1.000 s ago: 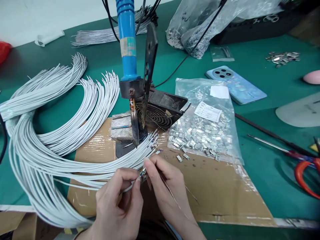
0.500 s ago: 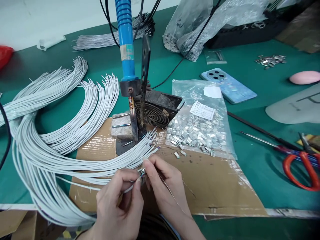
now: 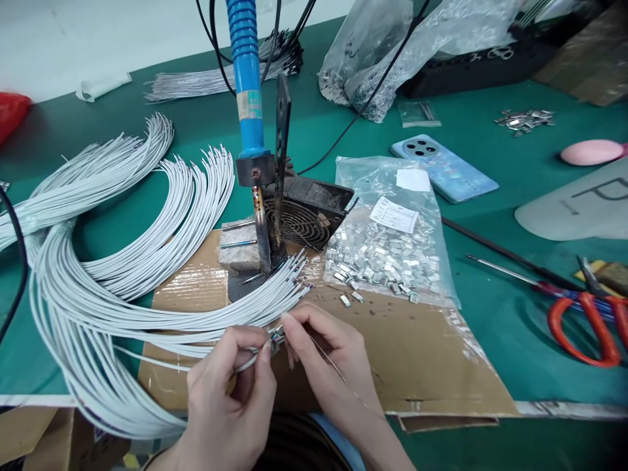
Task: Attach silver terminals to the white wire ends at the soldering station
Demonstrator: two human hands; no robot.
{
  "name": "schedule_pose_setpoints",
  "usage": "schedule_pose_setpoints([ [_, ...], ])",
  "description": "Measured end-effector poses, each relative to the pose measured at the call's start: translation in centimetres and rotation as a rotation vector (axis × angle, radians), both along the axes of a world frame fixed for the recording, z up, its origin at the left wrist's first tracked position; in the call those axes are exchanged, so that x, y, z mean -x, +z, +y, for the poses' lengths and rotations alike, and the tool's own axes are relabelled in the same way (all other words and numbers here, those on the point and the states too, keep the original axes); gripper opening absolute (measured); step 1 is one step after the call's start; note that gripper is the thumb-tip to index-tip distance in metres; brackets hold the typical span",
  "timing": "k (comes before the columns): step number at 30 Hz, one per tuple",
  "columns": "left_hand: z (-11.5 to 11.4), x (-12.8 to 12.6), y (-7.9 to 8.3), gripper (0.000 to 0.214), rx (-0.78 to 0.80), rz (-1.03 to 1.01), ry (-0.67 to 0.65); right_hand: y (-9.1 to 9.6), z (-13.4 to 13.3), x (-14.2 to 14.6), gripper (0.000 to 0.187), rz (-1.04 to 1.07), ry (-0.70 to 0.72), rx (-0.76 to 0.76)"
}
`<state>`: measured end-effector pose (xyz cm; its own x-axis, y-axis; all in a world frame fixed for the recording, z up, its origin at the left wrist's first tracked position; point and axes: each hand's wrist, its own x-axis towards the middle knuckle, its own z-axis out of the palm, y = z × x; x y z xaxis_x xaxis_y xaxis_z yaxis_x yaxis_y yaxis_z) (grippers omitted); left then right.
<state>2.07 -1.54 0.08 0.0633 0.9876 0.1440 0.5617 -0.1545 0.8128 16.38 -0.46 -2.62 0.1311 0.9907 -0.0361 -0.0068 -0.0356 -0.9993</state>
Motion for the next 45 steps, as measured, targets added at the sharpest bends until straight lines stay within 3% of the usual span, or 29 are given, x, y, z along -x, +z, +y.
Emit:
schedule_pose_setpoints([
  [8,0.3,0.4,0.0,0.013,-0.054,0.048,-0.085,1.0,0.1,-1.2,0.016,-0.058,0.035,-0.028],
  [22,-0.1,-0.1,0.1,0.009,0.023,0.039,0.018,1.1,0.3,-1.0,0.013,0.038,0.028,0.036],
  [30,-0.1,-0.1,0.2,0.01,0.042,0.01,0.03,0.4,-0.4,-1.2,0.021,0.214,0.045,0.031],
  [33,-0.2,-0.1,0.2,0.01,0.053,0.002,0.037,0.1,-0.5,-1.4,0.034,0.249,0.045,0.02],
  [36,-0.2,0.1,0.2,0.011,0.057,0.01,0.047,-0.1,-0.6,-1.3,0.047,0.286,-0.044,0.083],
  [38,-0.3,0.2,0.2,0.011,0.064,0.007,0.05,-0.1,-0.6,-1.3,0.049,0.236,-0.072,0.097],
  [45,-0.4,0.3,0.3,0.016,0.172,-0.062,0.067,0.5,-0.4,-1.2,0.043,0.067,0.036,0.041],
])
